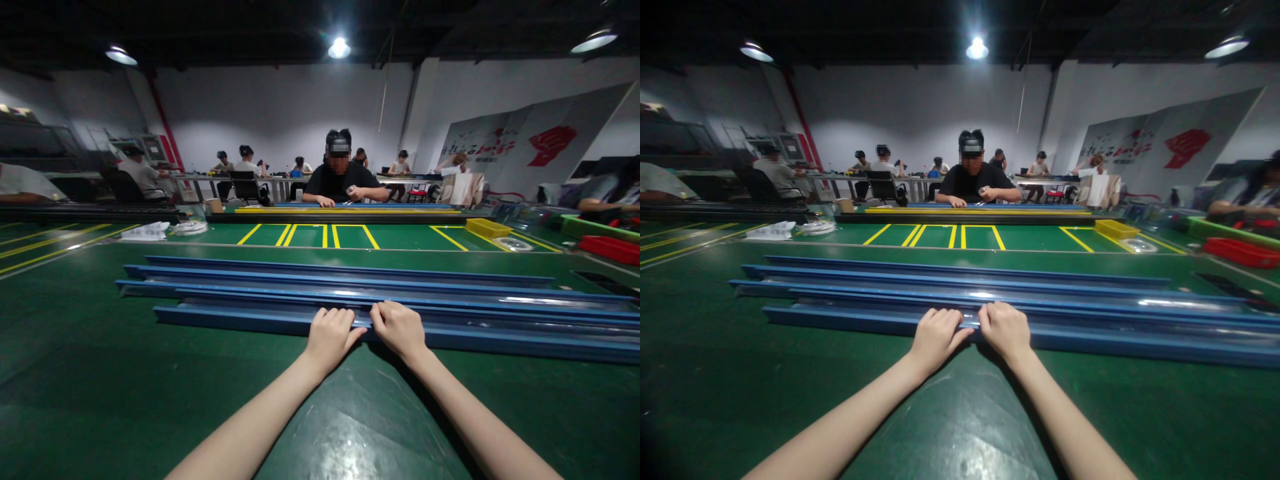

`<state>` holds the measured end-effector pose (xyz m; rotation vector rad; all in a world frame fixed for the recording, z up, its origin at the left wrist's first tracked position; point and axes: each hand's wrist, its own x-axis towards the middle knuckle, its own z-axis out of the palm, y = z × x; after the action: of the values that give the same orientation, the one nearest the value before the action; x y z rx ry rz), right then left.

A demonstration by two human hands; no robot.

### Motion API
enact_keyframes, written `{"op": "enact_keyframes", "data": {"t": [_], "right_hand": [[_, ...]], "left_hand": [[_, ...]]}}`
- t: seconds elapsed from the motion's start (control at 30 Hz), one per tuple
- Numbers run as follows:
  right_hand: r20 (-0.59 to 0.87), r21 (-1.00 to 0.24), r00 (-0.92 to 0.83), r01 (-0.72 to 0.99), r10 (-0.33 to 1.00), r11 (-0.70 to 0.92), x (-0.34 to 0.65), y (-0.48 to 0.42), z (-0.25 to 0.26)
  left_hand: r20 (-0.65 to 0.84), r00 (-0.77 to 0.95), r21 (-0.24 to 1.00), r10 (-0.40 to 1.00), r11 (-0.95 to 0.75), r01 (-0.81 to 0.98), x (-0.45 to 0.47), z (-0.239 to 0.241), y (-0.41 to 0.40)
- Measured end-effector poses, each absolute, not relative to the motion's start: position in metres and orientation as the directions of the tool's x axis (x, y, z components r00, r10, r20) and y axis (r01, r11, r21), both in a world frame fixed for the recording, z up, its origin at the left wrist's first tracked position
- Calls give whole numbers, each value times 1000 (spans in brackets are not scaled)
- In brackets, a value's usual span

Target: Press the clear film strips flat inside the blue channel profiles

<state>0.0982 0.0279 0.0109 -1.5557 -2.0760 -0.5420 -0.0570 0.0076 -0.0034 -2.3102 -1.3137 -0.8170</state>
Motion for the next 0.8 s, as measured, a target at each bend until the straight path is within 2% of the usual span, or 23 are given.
{"op": "enact_keyframes", "data": {"t": [0.37,0.6,0.8], "right_hand": [[620,33,-248,956,744,291,99,31,12],[586,50,-282,948,760,314,100,29,16],[574,70,-274,956,772,286,111,23,16]], "left_hand": [[665,524,-238,532,-513,824,-54,0,3],[636,560,-275,531,-522,808,-53,0,4],[533,664,-335,525,-589,735,-49,2,0]]}}
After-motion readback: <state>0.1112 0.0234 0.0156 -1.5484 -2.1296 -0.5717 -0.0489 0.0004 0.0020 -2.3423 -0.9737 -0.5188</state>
